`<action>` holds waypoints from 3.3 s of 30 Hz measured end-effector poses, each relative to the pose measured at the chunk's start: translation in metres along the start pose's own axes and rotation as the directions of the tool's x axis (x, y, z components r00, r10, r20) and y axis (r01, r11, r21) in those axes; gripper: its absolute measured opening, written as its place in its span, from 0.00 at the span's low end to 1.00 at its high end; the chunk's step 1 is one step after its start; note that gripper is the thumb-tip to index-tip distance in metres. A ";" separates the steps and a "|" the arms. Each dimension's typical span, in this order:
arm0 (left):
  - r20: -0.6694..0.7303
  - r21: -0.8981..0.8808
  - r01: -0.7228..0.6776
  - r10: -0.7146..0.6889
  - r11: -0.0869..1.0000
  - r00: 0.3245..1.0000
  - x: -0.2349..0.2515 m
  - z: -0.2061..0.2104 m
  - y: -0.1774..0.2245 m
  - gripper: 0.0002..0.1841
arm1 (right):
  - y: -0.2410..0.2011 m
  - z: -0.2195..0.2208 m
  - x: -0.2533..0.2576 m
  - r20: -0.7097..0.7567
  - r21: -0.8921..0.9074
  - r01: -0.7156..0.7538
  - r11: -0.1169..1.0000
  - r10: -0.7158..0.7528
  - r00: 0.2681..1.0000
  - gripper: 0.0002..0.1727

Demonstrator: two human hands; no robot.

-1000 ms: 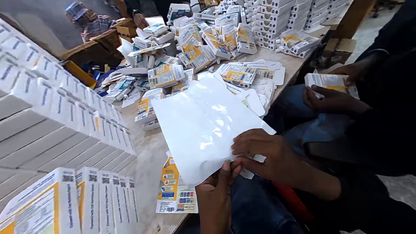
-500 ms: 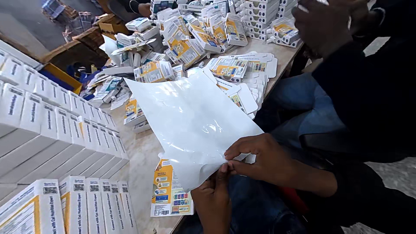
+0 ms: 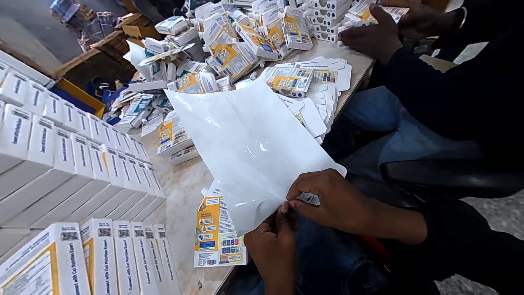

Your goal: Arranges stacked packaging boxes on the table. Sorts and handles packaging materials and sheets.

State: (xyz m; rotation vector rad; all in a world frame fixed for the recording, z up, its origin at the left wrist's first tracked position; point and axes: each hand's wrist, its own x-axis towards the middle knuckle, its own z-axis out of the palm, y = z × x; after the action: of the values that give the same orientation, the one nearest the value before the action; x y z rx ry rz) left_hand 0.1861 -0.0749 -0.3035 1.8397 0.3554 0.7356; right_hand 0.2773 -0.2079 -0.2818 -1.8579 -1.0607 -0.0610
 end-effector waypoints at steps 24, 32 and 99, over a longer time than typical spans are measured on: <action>0.475 -0.052 0.561 -0.474 0.826 0.742 0.044 -0.006 0.041 0.28 | 0.011 -0.033 0.018 -0.261 0.428 -0.152 0.891 0.283 0.923 0.06; -0.028 0.653 0.024 -0.008 0.757 1.000 0.060 -0.103 0.012 0.44 | 0.016 -0.027 0.018 -0.190 0.542 -0.186 0.819 0.335 0.923 0.07; 0.116 0.011 0.100 -0.101 0.995 0.988 -0.086 -0.107 -0.029 0.11 | 0.004 0.082 -0.064 -0.215 -0.117 0.543 0.832 -0.555 0.804 0.03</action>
State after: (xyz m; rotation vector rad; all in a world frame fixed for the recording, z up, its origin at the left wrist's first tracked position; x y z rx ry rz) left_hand 0.0552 -0.0336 -0.3320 1.8463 0.3717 0.5558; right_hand 0.2094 -0.1877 -0.3577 -1.4777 -1.4000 -0.6465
